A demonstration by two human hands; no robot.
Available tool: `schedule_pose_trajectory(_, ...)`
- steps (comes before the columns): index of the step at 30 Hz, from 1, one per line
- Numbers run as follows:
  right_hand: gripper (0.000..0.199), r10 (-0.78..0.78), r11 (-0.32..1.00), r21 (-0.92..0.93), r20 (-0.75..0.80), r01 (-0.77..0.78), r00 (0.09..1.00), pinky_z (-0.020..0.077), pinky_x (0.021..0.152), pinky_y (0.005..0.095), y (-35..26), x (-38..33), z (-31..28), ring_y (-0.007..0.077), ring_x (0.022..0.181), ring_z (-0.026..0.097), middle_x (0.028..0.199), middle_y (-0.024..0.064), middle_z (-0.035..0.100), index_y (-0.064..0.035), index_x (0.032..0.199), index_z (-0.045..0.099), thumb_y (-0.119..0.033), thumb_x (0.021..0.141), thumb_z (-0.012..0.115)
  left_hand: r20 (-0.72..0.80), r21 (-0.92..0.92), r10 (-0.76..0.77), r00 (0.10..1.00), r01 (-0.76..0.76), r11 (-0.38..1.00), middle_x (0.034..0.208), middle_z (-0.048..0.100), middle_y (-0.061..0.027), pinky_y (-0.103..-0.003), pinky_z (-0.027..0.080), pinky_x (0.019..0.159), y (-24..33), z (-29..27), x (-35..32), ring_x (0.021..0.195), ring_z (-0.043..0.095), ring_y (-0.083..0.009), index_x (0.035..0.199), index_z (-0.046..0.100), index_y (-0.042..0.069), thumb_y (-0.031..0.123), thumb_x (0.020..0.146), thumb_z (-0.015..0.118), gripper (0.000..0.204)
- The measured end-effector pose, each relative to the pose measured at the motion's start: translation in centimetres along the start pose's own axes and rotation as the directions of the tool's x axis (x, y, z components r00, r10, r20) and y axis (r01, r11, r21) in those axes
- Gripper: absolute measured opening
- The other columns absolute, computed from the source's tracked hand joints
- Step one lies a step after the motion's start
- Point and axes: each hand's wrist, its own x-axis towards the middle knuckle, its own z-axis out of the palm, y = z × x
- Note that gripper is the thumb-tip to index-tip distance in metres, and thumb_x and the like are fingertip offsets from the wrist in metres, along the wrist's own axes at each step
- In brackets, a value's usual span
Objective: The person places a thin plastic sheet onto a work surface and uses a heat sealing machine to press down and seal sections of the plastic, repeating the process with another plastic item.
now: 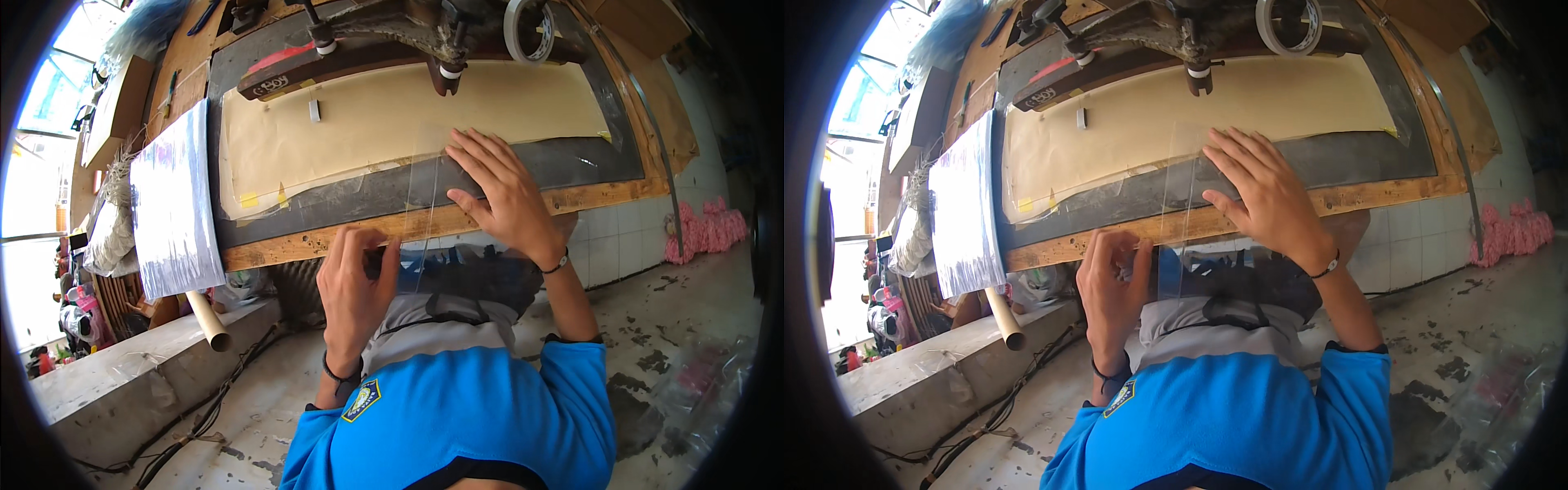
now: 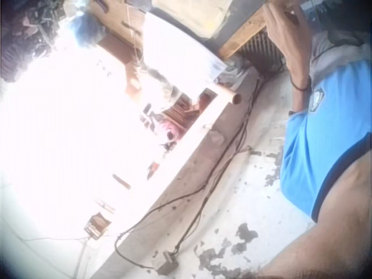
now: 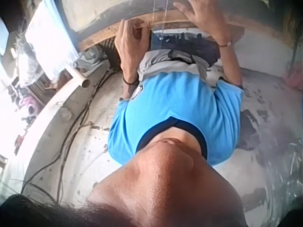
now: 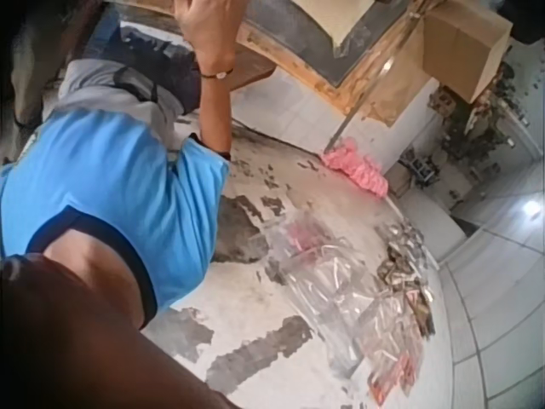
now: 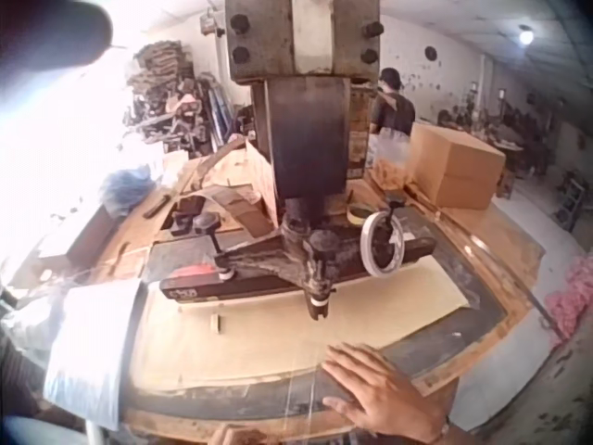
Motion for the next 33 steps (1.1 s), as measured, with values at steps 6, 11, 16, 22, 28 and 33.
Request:
schedule_pose_trajectory(6, 0.054, -0.091, 0.996, 0.017, 0.07, 0.09, 0.993, 0.0296, 0.121, 0.0472, 1.2, 1.4, 0.1, 0.0332, 0.143, 0.041, 0.15, 0.0146, 0.05, -0.003, 0.139, 0.055, -0.038, 0.098, 0.06, 0.138, 0.055, 0.394, 0.909, -0.404, 0.913, 0.136, 0.058, -0.0163, -0.045, 0.04, 0.11, -0.3, 2.1, 4.8, 0.129, 0.053, -0.0326, 0.129, 0.059, 0.001, 0.007, 0.093, 0.062, 0.036)
schedule_pose_trajectory(11, 0.06, -0.155, 0.987, -0.016, 0.148, 0.159, 0.977, 0.026, 0.123, 0.0459, 2.2, 2.4, -0.1, 0.0298, 0.146, 0.037, 0.154, 0.0122, 0.046, -0.0061, 0.148, 0.048, -0.042, 0.1, 0.055, 0.261, 0.193, 0.418, 0.87, -0.471, 0.861, 0.154, 0.044, -0.0152, -0.047, 0.026, 0.122, -2.1, 4.0, 7.6, 0.146, 0.037, -0.0302, 0.144, 0.047, -0.001, 0.023, 0.101, 0.053, 0.05)
schedule_pose_trajectory(16, 0.064, -0.141, 0.985, -0.073, 0.179, 0.156, 0.974, 0.0226, 0.124, 0.0451, 2.5, 2.2, 0.1, 0.0274, 0.148, 0.033, 0.158, 0.0095, 0.04, -0.0079, 0.152, 0.043, -0.045, 0.101, 0.052, 0.249, 0.19, 0.416, 0.874, -0.466, 0.864, 0.154, 0.045, -0.0128, -0.047, 0.027, 0.121, -2.3, 4.0, 7.8, 0.145, 0.039, -0.0303, 0.145, 0.049, 0.001, 0.019, 0.1, 0.054, 0.049)
schedule_pose_trajectory(22, 0.066, -0.11, 0.987, -0.087, 0.235, 0.134, 0.966, 0.021, 0.125, 0.0465, 2.7, 1.7, -1.0, 0.0298, 0.149, 0.031, 0.16, 0.0113, 0.037, -0.0093, 0.155, 0.037, -0.042, 0.1, 0.054, 0.242, 0.191, 0.406, 0.881, -0.454, 0.87, 0.153, 0.046, -0.0124, -0.047, 0.027, 0.121, -2.5, 3.9, 7.5, 0.144, 0.04, -0.0299, 0.144, 0.049, 0.001, 0.022, 0.101, 0.052, 0.048)
schedule_pose_trajectory(28, 0.063, -0.1, 0.99, -0.081, 0.211, 0.119, 0.972, 0.0204, 0.125, 0.0473, 3.9, 2.8, -1.0, 0.0312, 0.149, 0.031, 0.159, 0.0114, 0.038, -0.0093, 0.154, 0.039, -0.04, 0.1, 0.053, 0.293, 0.236, 0.406, 0.866, -0.477, 0.847, 0.155, 0.043, -0.0135, -0.048, 0.026, 0.122, -2.5, 3.6, 9.4, 0.146, 0.037, -0.0324, 0.148, 0.046, 0.003, 0.025, 0.1, 0.054, 0.053)
schedule_pose_trajectory(33, 0.061, -0.085, 0.989, -0.109, 0.163, 0.103, 0.983, 0.0208, 0.124, 0.0484, 4.1, 3.6, -0.7, 0.0312, 0.148, 0.033, 0.158, 0.0118, 0.041, -0.0093, 0.152, 0.041, -0.041, 0.102, 0.052, 0.384, 0.243, 0.402, 0.831, -0.511, 0.825, 0.161, 0.034, -0.0141, -0.047, 0.018, 0.125, -3.1, 2.9, 10.8, 0.151, 0.027, -0.0315, 0.155, 0.033, 0.006, 0.036, 0.102, 0.052, 0.064)
